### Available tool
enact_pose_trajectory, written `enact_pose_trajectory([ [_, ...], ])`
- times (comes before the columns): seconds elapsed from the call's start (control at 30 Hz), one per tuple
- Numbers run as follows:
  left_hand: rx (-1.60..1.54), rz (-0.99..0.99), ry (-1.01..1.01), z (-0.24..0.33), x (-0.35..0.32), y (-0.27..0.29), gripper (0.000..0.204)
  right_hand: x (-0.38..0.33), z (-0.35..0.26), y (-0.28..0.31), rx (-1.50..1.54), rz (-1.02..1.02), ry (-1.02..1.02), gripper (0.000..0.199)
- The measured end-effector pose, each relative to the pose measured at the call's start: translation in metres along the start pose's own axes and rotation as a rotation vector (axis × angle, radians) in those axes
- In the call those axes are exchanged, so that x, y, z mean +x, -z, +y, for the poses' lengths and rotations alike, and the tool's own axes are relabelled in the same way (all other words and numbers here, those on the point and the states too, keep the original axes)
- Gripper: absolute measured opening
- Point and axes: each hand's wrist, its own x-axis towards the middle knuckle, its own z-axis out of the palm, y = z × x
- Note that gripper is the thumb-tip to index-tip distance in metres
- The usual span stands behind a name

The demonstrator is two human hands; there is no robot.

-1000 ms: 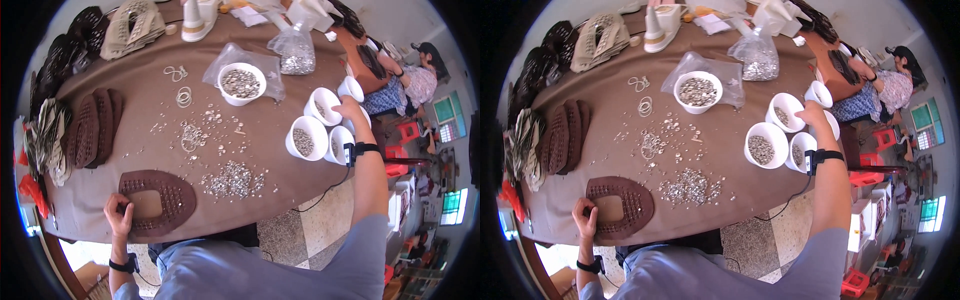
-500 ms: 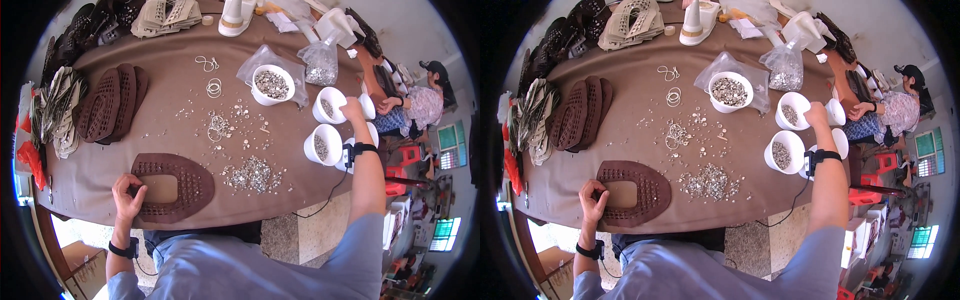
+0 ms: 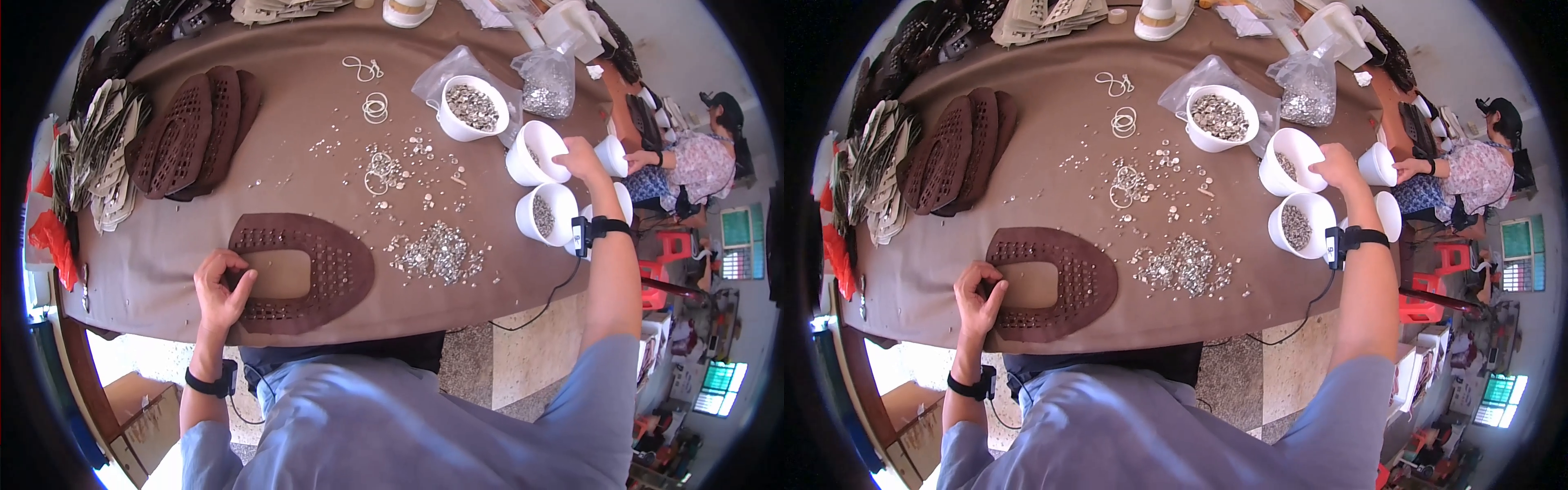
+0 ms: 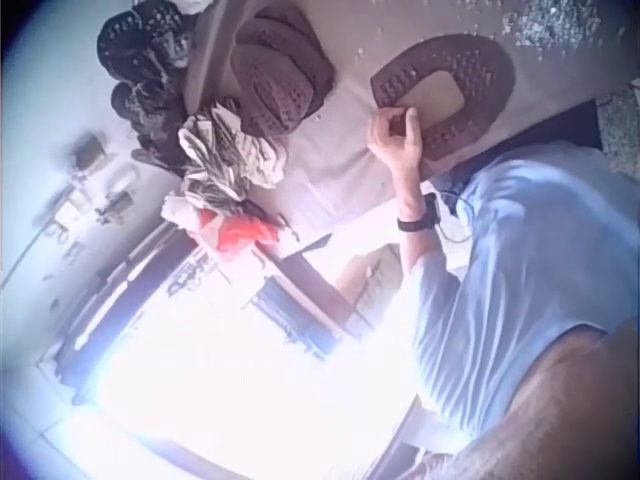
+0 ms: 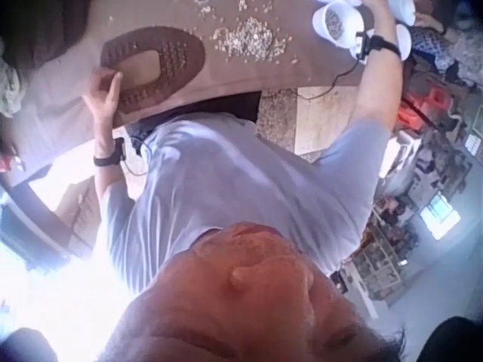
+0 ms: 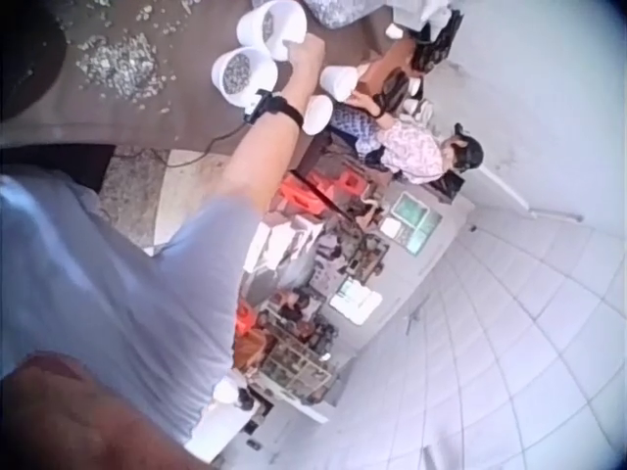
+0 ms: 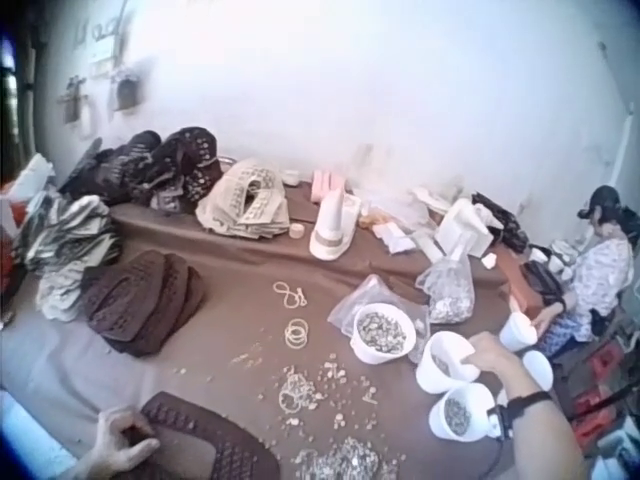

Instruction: Sorting small metal grommets from a plastic bag into several cups on a workspace table.

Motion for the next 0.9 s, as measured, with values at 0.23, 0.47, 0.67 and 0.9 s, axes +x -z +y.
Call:
enact_pose_trajectory([
  [0.23, -0.041, -0.010, -0.004, 0.002, -0.001, 0.001, 0.020, -0.014, -0.026, -0.005, 0.146, -0.069, 0.066, 0.034],
  [0.47, -0.014, -0.014, -0.023, 0.000, -0.002, 0.002, 0.019, -0.028, -0.055, -0.007, 0.203, -0.129, 0.133, 0.032],
  [0.67, -0.011, -0.007, -0.018, 0.000, -0.003, 0.001, 0.019, -0.042, -0.084, -0.008, 0.148, -0.183, 0.203, 0.032],
  [0.9, -0.033, -0.005, -0.061, 0.000, 0.001, 0.000, 0.018, -0.079, -0.088, -0.006, 0.192, 0.171, 0.229, 0.031],
])
